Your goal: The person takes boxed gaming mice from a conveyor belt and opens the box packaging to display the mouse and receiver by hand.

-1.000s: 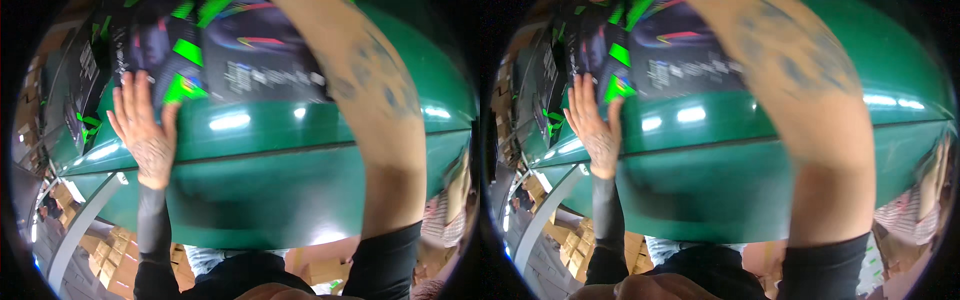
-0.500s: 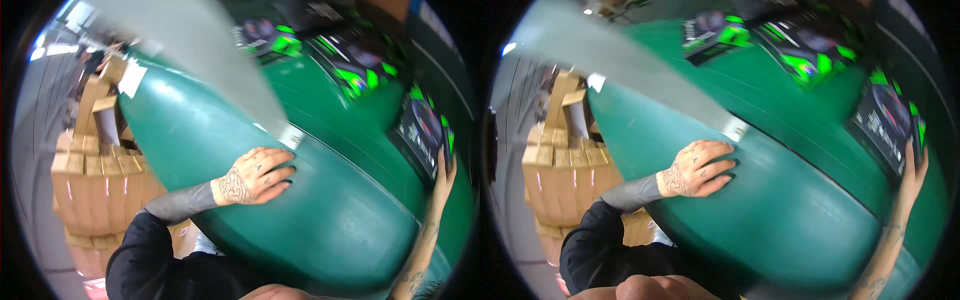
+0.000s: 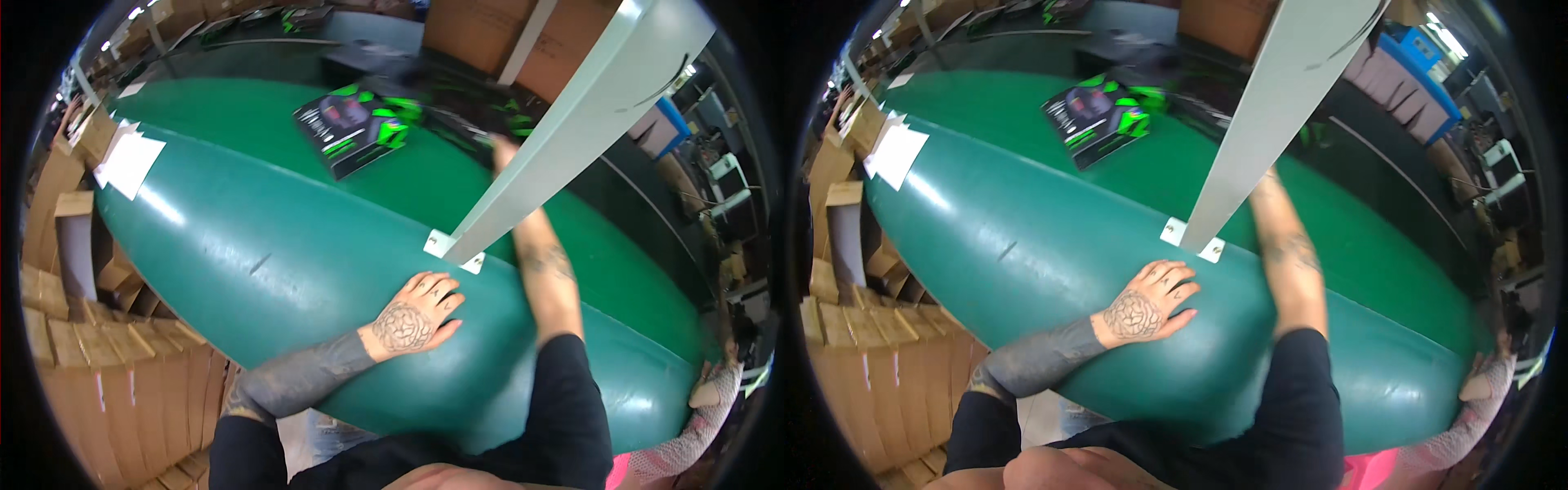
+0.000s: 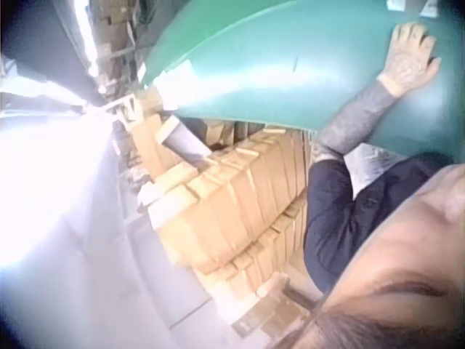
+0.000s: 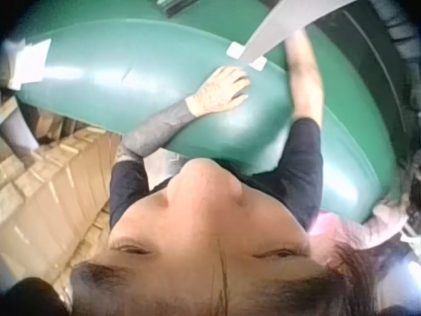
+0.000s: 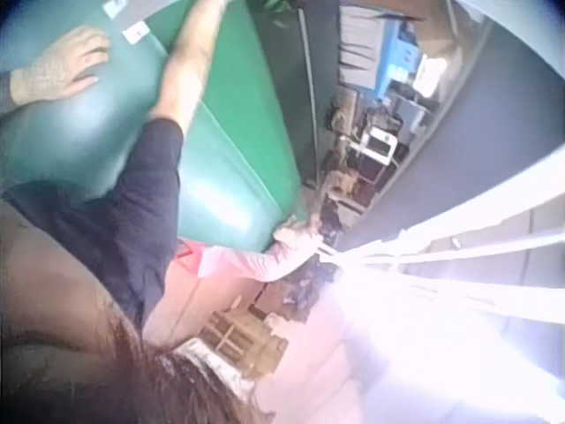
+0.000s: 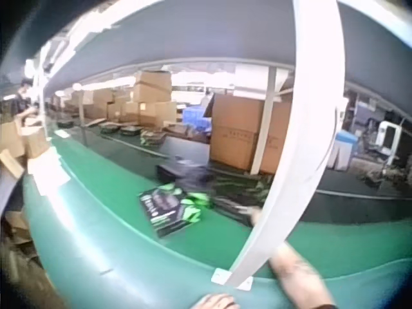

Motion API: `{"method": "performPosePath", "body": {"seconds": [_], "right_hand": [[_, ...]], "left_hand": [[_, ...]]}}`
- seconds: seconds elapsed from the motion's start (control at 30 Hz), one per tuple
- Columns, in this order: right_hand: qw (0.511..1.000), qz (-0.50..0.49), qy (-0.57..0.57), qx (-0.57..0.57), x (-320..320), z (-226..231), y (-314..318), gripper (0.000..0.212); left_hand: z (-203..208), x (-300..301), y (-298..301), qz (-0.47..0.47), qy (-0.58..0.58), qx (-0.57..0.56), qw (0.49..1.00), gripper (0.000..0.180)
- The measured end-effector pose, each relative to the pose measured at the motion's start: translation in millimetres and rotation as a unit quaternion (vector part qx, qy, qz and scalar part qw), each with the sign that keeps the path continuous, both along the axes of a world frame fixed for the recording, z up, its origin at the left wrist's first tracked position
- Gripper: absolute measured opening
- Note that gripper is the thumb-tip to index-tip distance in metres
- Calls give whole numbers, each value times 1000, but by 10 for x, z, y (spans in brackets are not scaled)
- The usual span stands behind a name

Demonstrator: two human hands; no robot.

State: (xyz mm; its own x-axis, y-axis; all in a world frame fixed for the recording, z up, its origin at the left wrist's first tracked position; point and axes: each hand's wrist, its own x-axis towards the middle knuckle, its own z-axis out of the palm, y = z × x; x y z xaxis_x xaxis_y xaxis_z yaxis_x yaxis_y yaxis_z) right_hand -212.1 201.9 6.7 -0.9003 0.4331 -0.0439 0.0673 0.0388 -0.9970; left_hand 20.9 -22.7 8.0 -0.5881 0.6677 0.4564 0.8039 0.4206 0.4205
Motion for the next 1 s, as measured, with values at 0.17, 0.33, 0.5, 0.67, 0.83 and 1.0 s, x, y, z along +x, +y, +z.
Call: {"method": "performPosePath", "body": {"seconds": [0.17,0.33,0.5,0.67,0.83,1.0], "right_hand": [[912,357,47,195,-680,360,-946,51],[892,-19,102,439,-725,527,435,30],[912,-2,-20,410,-977,289,2196,86],[973,124,15,192,-872,-64,1329,83],[988,-108,-9,113,-1090,-251,1225,63],[879,444,-41,-169,-800,-92,-981,51]], "left_hand": [[-36,19,-95,-9,-26,24,999,34],[5,33,-101,15,-36,18,999,31],[27,-33,10,-29,-54,55,997,29],[-78,8,-183,26,-53,44,997,29],[-121,-49,59,-10,-34,61,997,30],[-278,120,-49,-16,-41,63,997,31]]}}
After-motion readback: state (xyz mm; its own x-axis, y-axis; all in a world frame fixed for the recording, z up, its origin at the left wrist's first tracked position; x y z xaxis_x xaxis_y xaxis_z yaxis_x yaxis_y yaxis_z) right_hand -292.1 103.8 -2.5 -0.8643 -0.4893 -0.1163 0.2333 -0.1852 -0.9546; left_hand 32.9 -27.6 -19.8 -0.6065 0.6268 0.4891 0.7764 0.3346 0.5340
